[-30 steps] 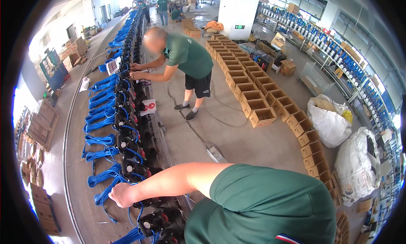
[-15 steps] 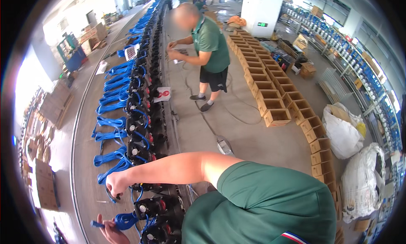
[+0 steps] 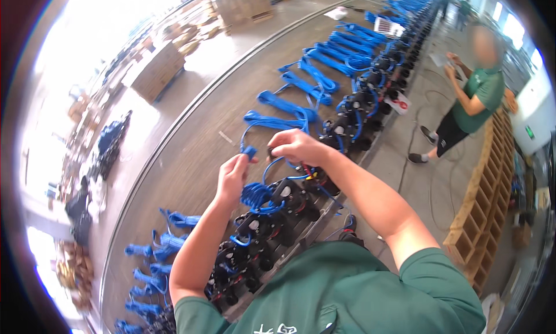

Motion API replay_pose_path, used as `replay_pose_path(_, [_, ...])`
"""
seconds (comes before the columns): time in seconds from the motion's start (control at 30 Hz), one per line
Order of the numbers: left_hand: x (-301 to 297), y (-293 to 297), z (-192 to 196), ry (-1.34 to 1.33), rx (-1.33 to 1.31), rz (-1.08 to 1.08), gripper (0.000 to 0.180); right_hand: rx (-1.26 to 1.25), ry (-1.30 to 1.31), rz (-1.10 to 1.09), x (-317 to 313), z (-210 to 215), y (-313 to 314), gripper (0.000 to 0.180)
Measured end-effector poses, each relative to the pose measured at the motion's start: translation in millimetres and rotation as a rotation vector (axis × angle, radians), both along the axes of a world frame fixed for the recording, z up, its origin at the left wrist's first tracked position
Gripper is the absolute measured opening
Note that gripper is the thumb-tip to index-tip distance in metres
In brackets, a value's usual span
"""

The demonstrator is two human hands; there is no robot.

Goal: Connecting blue cables to black electronic components on an assembly line.

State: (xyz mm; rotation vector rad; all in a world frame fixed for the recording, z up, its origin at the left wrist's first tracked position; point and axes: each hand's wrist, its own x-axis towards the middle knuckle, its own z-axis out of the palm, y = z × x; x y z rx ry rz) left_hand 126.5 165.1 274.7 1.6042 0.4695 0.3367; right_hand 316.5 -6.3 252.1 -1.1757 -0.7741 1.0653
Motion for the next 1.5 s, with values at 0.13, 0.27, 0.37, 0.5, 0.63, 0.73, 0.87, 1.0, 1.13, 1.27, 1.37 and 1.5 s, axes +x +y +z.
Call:
replay_pose_path(0.13, [8,-5,4,0.04,-0.041,-0.058,0.022,0.03,-0.011,0.021,-1,-4,2,0.023])
replay_pose_path(0.27, [12,-2,7,0.153,0.004,-0.101,0.016,0.018,0.024,0.03,1,-5,3,0.021])
replay_pose_path(0.37, [17,6,6,0.186,-0.029,-0.133,0.018,0.018,0.078,0.084,5,-8,3,0.02])
replay_pose_path(0.5, [18,10,1,0.214,-0.031,-0.185,0.018,0.002,0.044,0.131,6,-9,5,0.021])
replay_pose_path(0.63, [23,8,-3,0.229,0.048,-0.185,0.019,0.0,0.034,0.121,10,-10,5,0.021])
replay_pose_path(0.73, [21,7,-2,0.272,0.085,-0.183,0.019,0.004,0.046,0.147,13,-11,3,0.022])
replay_pose_path(0.87, [22,5,-4,0.28,0.149,-0.159,0.018,0.008,0.067,0.168,16,-13,5,0.024])
replay_pose_path(1.0, [19,-3,1,0.344,0.305,-0.112,0.018,-0.001,0.004,0.156,10,-14,6,0.022])
replay_pose_path(1.13, [26,-9,6,0.328,0.268,-0.12,0.019,0.051,0.04,0.197,17,-18,9,0.025])
replay_pose_path(1.27, [28,-24,6,0.297,0.267,-0.105,0.018,0.057,0.105,0.256,20,-20,6,0.025])
replay_pose_path(1.37, [32,-31,15,0.366,0.39,-0.076,0.017,0.04,0.09,0.203,21,-18,10,0.026])
replay_pose_path(1.5, [33,-34,6,0.338,0.34,0.01,0.016,0.022,0.059,0.167,14,-19,14,0.023])
